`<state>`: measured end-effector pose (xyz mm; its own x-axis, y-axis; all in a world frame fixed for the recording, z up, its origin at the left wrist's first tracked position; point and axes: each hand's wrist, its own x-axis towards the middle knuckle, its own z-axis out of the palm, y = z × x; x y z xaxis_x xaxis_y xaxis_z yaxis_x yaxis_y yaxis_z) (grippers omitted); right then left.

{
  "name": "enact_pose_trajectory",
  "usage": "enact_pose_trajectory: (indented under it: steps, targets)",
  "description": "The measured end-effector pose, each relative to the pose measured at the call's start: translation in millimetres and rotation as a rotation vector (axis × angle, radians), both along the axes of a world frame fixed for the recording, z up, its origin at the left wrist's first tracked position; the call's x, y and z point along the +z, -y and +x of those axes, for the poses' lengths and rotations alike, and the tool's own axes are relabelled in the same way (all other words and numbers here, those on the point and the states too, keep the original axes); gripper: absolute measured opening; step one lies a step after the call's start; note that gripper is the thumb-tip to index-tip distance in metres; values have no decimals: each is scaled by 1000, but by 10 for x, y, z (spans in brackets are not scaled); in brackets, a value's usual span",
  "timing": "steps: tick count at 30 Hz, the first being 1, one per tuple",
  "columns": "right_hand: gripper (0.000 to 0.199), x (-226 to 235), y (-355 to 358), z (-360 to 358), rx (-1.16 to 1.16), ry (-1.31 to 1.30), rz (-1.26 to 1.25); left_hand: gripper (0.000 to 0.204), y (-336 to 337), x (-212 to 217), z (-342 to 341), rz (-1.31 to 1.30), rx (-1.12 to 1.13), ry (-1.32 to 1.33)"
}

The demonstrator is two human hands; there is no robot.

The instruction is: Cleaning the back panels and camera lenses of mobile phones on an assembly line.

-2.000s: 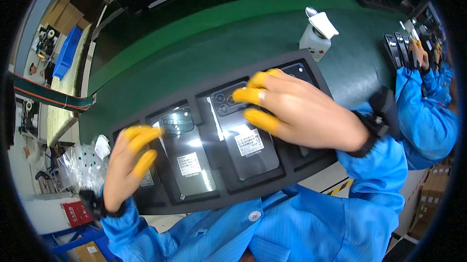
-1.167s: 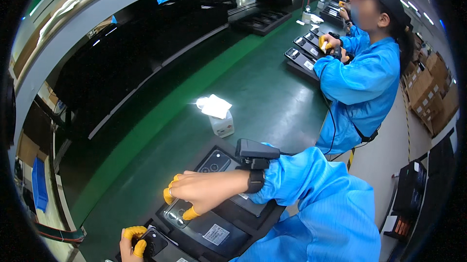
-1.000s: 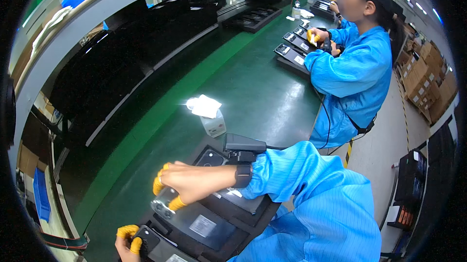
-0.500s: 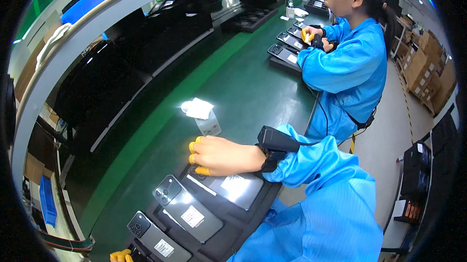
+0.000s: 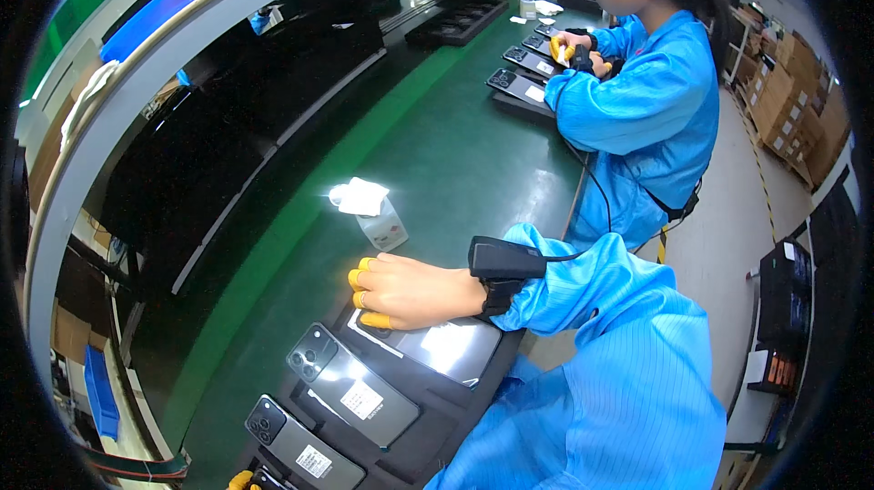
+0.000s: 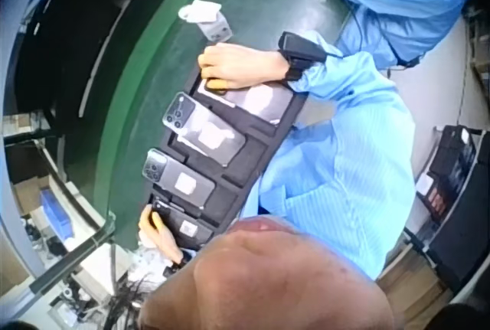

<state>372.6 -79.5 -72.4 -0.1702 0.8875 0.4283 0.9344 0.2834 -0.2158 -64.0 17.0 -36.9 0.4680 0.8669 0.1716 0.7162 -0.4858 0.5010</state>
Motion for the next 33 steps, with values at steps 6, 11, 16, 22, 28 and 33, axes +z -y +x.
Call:
enact_pose_trajectory:
  steps: [6,11,16,22,28,33]
  targets:
    - [38,238,-8,190,179,-326,-269,22,-145,21,-64,-159,-7,189]
    - [48,390,-147,158,217,-509,-332,22,-388,-2,-89,-203,15,389]
    - [45,293,-457,132,232,-507,-197,22,-690,55,40,158,-159,200]
    - [43,246,-614,94,227,-481,-195,21,-389,441,432,344,-344,6]
    - [41,263,-603,146,195,-449,-188,20,-151,592,761,232,-521,-63]
    - [39,210,-625,133,216,-377,-129,25,77,657,1098,203,-697,-125]
